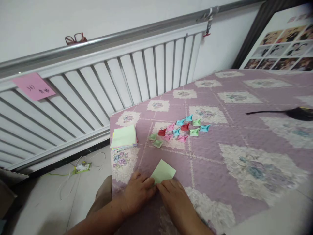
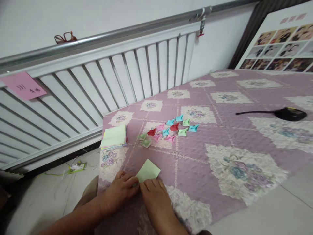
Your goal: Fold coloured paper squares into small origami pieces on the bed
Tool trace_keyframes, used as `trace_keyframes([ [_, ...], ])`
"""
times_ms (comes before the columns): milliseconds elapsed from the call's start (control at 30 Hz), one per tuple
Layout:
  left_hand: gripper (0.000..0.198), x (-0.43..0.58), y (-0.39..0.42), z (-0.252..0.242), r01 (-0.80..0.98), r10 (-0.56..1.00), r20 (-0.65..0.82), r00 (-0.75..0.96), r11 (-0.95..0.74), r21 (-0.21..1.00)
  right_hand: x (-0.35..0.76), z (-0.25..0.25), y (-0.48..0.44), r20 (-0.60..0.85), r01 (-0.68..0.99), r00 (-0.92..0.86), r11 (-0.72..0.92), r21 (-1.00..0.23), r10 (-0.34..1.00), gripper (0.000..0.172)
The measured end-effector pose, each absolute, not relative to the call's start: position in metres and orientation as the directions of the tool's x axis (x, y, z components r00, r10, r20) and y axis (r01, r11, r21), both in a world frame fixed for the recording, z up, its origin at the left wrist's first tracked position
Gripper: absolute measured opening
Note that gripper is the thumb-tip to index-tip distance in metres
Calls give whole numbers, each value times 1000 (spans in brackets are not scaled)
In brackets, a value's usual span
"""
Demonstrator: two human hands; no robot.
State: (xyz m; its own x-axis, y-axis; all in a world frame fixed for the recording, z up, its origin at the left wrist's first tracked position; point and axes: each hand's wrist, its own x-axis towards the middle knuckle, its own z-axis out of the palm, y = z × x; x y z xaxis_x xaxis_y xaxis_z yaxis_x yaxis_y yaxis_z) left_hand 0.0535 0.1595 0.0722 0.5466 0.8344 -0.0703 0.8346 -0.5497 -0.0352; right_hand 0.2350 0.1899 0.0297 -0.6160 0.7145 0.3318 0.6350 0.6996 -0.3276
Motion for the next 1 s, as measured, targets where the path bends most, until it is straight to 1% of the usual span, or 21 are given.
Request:
trace_keyframes([
  [100, 26, 49, 154, 69, 835, 836, -41, 548, -549, -36, 233, 23, 185, 382, 639, -606, 713, -289, 698, 27],
  [233, 30, 37, 141, 62, 840, 842, 27, 539, -536, -87, 236, 23, 183, 415, 649, -600, 720, -246, 683, 27],
  [333, 31, 29, 131, 59, 855, 858, 44, 512, -503, -128, 241, 24, 182, 430, 656, -595, 719, -228, 679, 27],
  [433, 30, 25, 127, 57, 864, 868, 60, 494, -482, -147, 249, 26, 184, 437, 653, -588, 718, -240, 681, 23],
  [567, 29, 22, 125, 52, 851, 850, 96, 519, -502, -152, 261, 28, 186, 425, 659, -561, 694, -291, 710, 19],
  [767, 32, 16, 119, 41, 853, 849, 111, 517, -502, -142, 261, 31, 187, 407, 677, -545, 672, -301, 732, 19],
  [833, 32, 18, 118, 41, 880, 870, 134, 475, -463, -108, 260, 33, 188, 388, 677, -549, 666, -311, 740, 16],
  [900, 27, 23, 120, 43, 917, 907, 134, 398, -399, -25, 258, 35, 190, 367, 676, -554, 661, -325, 747, 14],
  [967, 20, 32, 125, 49, 942, 942, 102, 320, -328, 66, 256, 36, 193, 344, 674, -558, 654, -343, 755, 13],
  [1000, 21, 37, 128, 52, 949, 952, 88, 294, -302, 95, 255, 37, 195, 329, 679, -557, 646, -349, 763, 12],
])
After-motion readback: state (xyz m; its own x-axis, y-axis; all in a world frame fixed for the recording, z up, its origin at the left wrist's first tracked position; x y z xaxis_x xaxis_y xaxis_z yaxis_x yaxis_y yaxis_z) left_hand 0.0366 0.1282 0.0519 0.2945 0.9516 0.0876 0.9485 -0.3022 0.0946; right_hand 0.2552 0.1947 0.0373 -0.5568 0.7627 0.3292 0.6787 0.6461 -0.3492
